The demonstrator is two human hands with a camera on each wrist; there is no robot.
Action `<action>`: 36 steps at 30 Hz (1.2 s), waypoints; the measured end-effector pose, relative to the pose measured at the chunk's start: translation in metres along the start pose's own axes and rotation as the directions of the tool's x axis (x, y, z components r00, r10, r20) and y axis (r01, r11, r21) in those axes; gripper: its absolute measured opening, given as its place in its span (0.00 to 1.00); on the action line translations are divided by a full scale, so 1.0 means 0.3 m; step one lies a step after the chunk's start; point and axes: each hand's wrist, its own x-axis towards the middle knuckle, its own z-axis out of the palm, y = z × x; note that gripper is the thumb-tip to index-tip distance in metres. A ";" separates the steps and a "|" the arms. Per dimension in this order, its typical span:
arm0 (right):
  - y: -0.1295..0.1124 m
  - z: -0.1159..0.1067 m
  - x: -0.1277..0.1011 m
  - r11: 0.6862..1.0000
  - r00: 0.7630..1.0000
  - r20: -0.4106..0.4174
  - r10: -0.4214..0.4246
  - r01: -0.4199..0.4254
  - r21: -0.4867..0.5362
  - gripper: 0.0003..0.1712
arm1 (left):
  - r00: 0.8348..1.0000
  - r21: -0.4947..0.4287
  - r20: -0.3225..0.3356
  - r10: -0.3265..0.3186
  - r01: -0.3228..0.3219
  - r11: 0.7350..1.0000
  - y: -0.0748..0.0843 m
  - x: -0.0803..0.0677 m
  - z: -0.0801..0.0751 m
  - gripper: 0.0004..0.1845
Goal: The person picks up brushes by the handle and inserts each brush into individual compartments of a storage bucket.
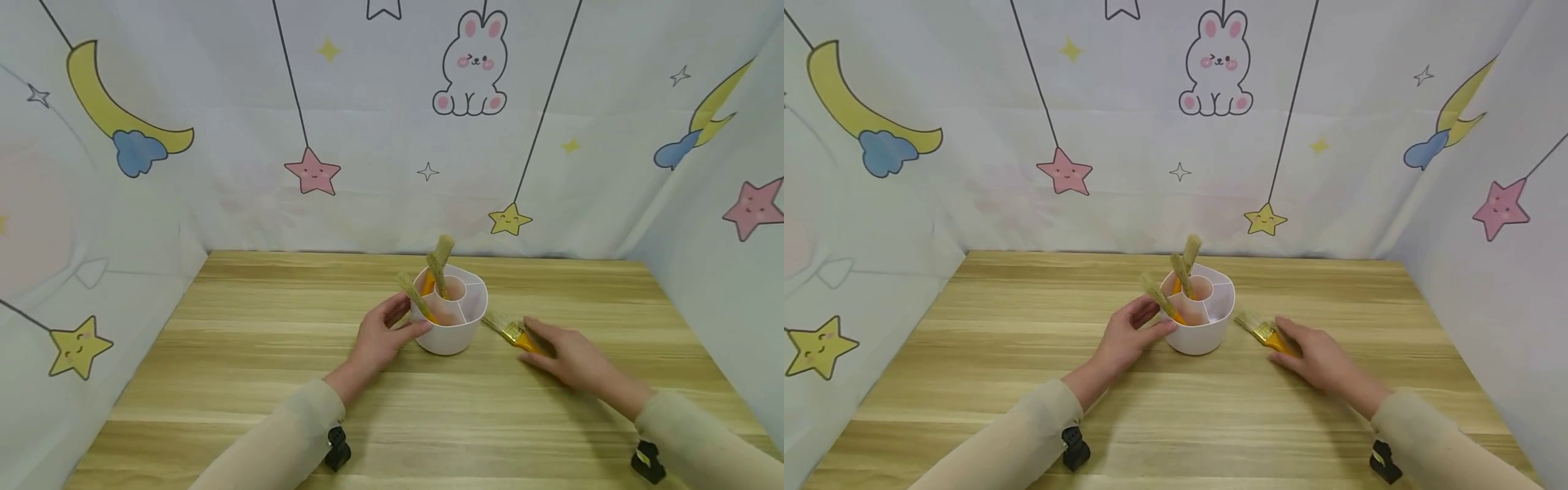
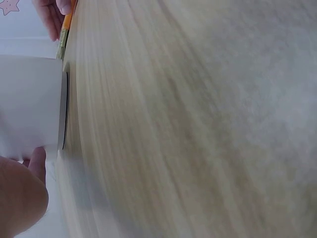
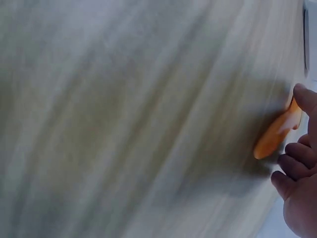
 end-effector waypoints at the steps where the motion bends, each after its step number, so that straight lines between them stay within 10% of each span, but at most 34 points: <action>1: 0.000 0.006 -0.004 1.000 1.000 -0.012 0.000 0.000 -0.002 0.38 | 1.000 0.003 0.001 -0.001 0.001 1.000 0.001 0.000 0.000 0.41; 16: 0.003 0.039 -0.020 0.996 0.980 -0.176 -0.089 0.087 -0.021 0.28 | 0.999 0.017 0.010 0.033 -0.033 0.999 0.003 -0.005 0.002 0.39; 36: 0.052 0.029 -0.008 0.970 0.961 -0.175 -0.214 0.188 -0.154 0.22 | 1.000 0.005 0.006 0.014 -0.014 1.000 0.001 -0.003 0.004 0.40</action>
